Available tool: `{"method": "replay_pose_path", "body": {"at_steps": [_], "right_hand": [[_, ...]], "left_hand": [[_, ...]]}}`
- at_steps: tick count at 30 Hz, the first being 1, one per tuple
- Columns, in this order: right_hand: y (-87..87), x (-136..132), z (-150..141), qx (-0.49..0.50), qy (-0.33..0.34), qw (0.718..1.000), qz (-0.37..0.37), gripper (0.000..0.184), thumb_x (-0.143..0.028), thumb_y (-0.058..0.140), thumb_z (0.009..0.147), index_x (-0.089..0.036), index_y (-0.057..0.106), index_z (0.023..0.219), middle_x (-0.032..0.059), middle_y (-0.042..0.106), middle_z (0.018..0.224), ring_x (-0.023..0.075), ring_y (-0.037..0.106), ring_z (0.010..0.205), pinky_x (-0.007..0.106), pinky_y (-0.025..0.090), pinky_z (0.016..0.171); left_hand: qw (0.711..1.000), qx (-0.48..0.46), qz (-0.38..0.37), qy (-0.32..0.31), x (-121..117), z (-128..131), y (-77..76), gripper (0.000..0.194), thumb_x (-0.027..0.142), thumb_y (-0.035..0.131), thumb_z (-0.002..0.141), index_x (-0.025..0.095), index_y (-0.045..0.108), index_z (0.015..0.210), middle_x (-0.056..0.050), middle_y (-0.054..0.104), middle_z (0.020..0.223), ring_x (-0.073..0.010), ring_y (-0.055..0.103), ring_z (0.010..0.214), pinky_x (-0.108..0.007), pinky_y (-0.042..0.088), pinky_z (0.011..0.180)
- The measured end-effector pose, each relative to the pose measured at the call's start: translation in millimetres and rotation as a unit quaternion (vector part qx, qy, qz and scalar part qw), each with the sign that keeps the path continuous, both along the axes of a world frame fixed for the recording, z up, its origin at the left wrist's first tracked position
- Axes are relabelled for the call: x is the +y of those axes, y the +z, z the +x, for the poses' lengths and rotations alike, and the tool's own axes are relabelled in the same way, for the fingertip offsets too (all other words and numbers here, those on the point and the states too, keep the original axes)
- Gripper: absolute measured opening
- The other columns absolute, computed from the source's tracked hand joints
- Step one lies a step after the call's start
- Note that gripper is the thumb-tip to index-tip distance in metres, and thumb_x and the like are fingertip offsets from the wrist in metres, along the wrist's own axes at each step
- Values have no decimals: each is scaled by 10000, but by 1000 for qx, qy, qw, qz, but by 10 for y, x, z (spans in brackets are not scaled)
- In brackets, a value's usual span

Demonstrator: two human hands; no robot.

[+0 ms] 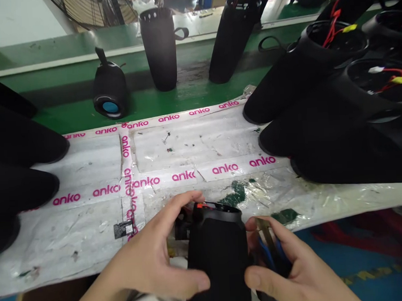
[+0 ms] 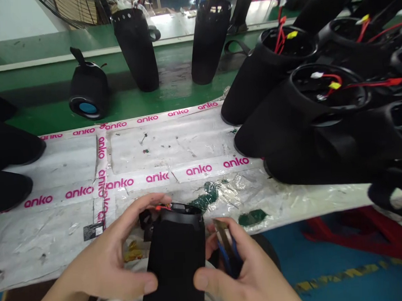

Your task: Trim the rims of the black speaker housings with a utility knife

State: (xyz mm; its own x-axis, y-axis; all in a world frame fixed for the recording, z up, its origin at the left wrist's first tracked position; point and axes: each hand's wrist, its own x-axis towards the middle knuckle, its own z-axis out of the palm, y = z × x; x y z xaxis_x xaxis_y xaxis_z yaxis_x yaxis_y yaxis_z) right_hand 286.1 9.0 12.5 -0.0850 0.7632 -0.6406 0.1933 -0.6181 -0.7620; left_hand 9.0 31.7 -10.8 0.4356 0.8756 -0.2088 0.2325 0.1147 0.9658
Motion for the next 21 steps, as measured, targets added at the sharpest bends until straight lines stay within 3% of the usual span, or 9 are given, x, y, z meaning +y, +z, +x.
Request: {"method": "replay_pose_path", "body": {"at_steps": [3, 5, 8, 11, 15, 19, 21], "right_hand": [[-85, -11, 193, 52, 21, 997, -49, 807, -747, 906, 751, -248, 603, 1308, -64, 590, 653, 131, 513, 550, 244, 430, 519], [-150, -31, 293, 95, 41, 992, -67, 812, -763, 890, 780, -225, 578, 1303, -114, 470, 530, 96, 404, 477, 221, 365, 492], [-221, -64, 321, 130, 55, 987, -73, 797, -794, 839, 822, -218, 545, 1287, -138, 413, 507, 83, 377, 449, 207, 353, 485], [-268, -73, 237, 164, 76, 980, -85, 750, -802, 807, 852, -227, 536, 1251, -150, 386, 497, 75, 357, 430, 194, 361, 474], [-355, -33, 86, 206, 126, 966, -88, 747, -819, 794, 846, -227, 543, 1227, -132, 435, 499, 86, 398, 403, 193, 387, 438], [-376, 22, -72, 195, 147, 967, -69, 673, -798, 795, 855, -237, 576, 1155, -140, 400, 523, 87, 388, 388, 201, 379, 416], [-319, 30, -146, 161, 143, 975, -58, 560, -718, 806, 898, -241, 597, 1103, -109, 484, 631, 68, 395, 424, 200, 369, 435]], "left_hand": [[1000, 4, -19, 25, 16, 143, 21, 1132, 439, 1105, 585, 515, 519, 1552, -37, 547, 1634, -437, 537, 1510, -633, 448, 1268], [999, -36, -18, 22, 5, 292, -7, 1081, 435, 1111, 568, 544, 555, 1488, -7, 591, 1569, -393, 609, 1434, -592, 507, 1223], [992, -118, 22, 38, -52, 490, -101, 1037, 433, 1078, 637, 598, 512, 1489, 27, 608, 1497, -321, 655, 1358, -507, 536, 1190], [980, -146, 100, 87, -112, 559, -132, 950, 338, 1019, 695, 532, 541, 1492, 13, 554, 1503, -315, 561, 1452, -444, 466, 1246], [982, -118, 100, 106, -125, 468, 59, 875, 153, 893, 691, 485, 587, 1440, 31, 596, 1419, -243, 628, 1334, -331, 525, 1154], [986, -31, 111, 122, -119, 365, 254, 789, 138, 826, 702, 491, 602, 1371, 61, 618, 1337, -199, 656, 1248, -302, 553, 1099], [984, 10, 114, 134, -127, 334, 272, 743, 153, 816, 724, 493, 600, 1349, 66, 617, 1346, -199, 652, 1266, -325, 541, 1126]]}}
